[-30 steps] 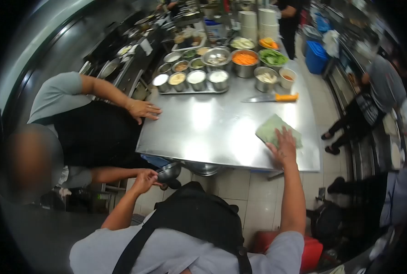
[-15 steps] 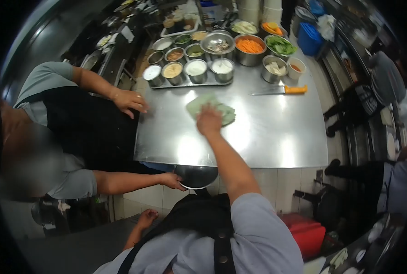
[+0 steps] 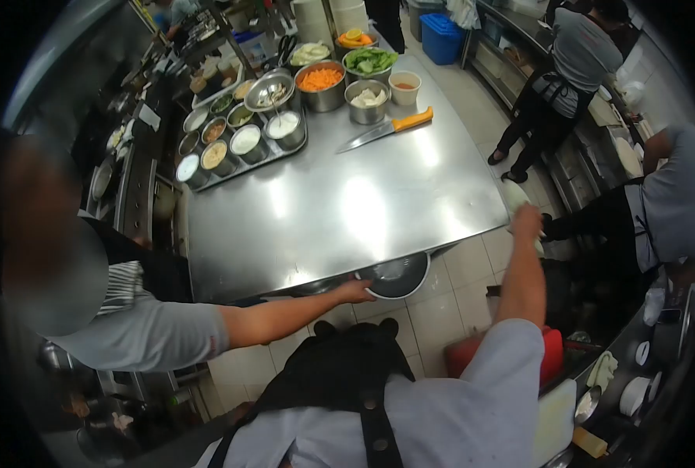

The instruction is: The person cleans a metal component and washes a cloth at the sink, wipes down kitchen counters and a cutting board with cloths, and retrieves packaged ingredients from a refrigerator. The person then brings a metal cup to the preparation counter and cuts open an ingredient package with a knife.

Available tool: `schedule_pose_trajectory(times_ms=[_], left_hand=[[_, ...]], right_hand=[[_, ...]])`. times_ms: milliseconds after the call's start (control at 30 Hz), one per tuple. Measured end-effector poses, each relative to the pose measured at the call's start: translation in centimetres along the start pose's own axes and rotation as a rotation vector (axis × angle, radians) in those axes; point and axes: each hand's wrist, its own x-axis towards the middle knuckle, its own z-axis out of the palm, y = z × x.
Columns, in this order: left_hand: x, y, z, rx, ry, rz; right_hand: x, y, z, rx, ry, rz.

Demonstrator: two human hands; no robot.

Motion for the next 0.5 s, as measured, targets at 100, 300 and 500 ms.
schedule_pose_trajectory(times_ms=[100, 300, 500], left_hand=[[6.3, 0.9, -7.6, -0.907, -0.154, -0.491], [-36.7, 17.5, -3.4, -0.84, -0.309, -1.017], [-48.8, 24.5, -9.8, -0.79, -0.314, -1.135]], right_hand=[[0.2, 0.8, -14.3, 0.361, -0.034, 0.495], [1.6, 6.0, -18.2, 1.25, -0.163, 0.455], [0.7, -0.8, -21.9, 1.336, -0.133, 0.113]])
